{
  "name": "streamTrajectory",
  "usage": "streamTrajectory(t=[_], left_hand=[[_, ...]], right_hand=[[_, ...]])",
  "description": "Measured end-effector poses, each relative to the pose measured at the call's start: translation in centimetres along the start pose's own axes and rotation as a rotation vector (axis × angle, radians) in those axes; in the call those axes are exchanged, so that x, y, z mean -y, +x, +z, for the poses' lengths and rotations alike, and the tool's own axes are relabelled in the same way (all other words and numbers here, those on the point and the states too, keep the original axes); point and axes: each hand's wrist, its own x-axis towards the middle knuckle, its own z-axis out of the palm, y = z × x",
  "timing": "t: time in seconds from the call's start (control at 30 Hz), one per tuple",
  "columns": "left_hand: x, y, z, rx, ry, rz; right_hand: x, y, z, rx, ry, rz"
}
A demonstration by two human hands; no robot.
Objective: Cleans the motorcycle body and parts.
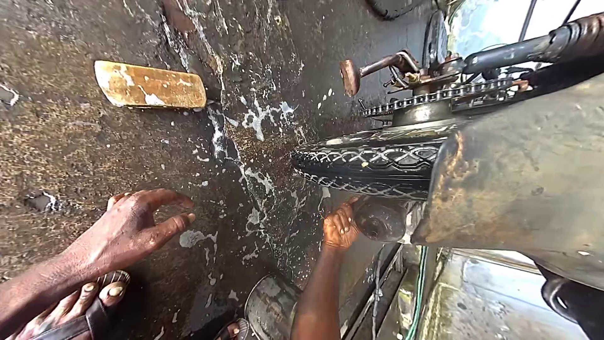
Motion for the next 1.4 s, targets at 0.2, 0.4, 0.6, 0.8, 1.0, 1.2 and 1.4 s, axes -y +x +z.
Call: streamTrajectory(t=[0.2,0.4,0.6,0.8,1.0,1.2,1.4], left_hand=[[-1.7,0.5,0.3,0.029,-0.021,-0.001],[-0.8,0.5,1.4,0.041,-0.007,0.061],[-1.3,-0.1,1.6,0.087,0.009,0.048],[-2.2,-0.3,1.7,0.095,-0.001,0.045],[-2.4,-0.3,2.2,0.089,0.002,0.056],[-2.3,-0.2,2.4,0.106,-0.012,0.044],[-2.7,0.4,2.1,0.133,-0.067,0.002]], right_hand=[[2.9,-0.7,-3.2,-0.003,-0.183,0.036],[4.6,-1.9,-5.1,-0.070,-0.209,0.040],[7.7,-1.9,-5.0,-0.069,-0.223,0.192],[7.5,-1.1,-4.5,0.115,-0.279,0.311],[5.0,-0.3,-4.8,0.200,-0.127,0.259],[2.6,1.5,-3.7,0.174,0.077,0.107],[0.0,-3.8,-4.0,0.182,-0.564,0.271]])
